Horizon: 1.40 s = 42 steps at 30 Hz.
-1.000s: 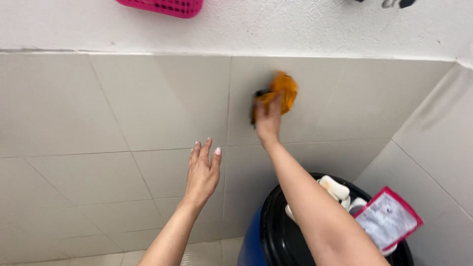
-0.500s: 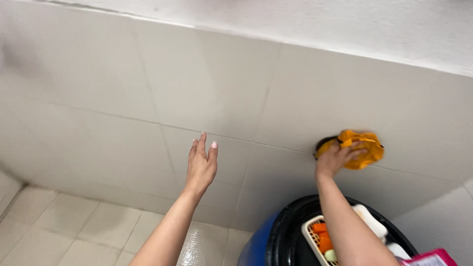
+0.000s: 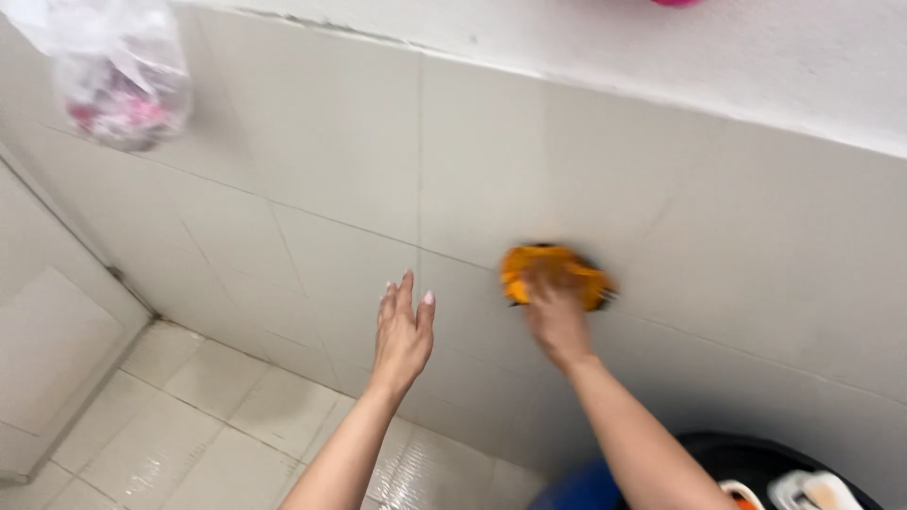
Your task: Splash water on bathroom wall tiles and wipe them clean with a cloth.
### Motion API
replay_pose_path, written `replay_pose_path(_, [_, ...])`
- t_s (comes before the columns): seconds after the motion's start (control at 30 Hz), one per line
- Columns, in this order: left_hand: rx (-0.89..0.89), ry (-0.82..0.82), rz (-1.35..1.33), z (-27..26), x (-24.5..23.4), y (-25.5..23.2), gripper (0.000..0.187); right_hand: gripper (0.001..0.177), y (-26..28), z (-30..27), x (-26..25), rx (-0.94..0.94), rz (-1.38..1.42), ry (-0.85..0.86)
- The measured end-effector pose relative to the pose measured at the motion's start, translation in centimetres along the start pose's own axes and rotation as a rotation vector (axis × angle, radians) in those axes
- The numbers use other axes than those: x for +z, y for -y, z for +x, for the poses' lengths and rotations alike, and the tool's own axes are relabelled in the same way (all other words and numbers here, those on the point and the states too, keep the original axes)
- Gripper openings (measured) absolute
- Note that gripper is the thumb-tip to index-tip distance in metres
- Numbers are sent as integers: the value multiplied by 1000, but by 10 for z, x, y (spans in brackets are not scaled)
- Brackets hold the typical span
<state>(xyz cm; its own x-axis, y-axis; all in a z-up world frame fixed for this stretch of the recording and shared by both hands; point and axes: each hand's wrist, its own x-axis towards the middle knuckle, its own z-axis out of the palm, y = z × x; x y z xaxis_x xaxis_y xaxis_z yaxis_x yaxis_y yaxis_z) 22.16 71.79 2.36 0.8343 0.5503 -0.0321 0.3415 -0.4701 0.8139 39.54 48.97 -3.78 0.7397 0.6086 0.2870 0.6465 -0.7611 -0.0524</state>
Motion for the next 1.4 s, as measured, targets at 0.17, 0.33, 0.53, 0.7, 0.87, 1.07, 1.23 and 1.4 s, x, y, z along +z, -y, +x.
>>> replay_pose_path(0.17, [14,-71,13,15,-44,24,70,53,108,76,-11,-181,-53,68])
replay_pose_path(0.33, [-4,-94,14,16,-51,26,70,57,92,79,0,-291,-95,-4])
replay_pose_path(0.53, [-90,-40,6,14,-33,33,70,61,-31,-5,-37,-65,-107,-73])
replay_pose_path(0.7, [-139,-24,70,13,-21,44,70,68,-38,-11,-44,-108,-471,-96])
replay_pose_path(0.87, [-131,-54,69,16,-33,60,70,60,24,39,-6,-266,-339,-87])
replay_pose_path(1.07, [-133,-118,57,33,-93,69,70,55,135,147,-1,-352,-312,-162])
replay_pose_path(1.23, [-127,-126,75,64,-143,94,69,56,230,226,-40,-443,-419,-211])
replay_pose_path(1.4, [-78,-156,61,91,-162,109,69,51,274,234,-27,-487,-230,-134])
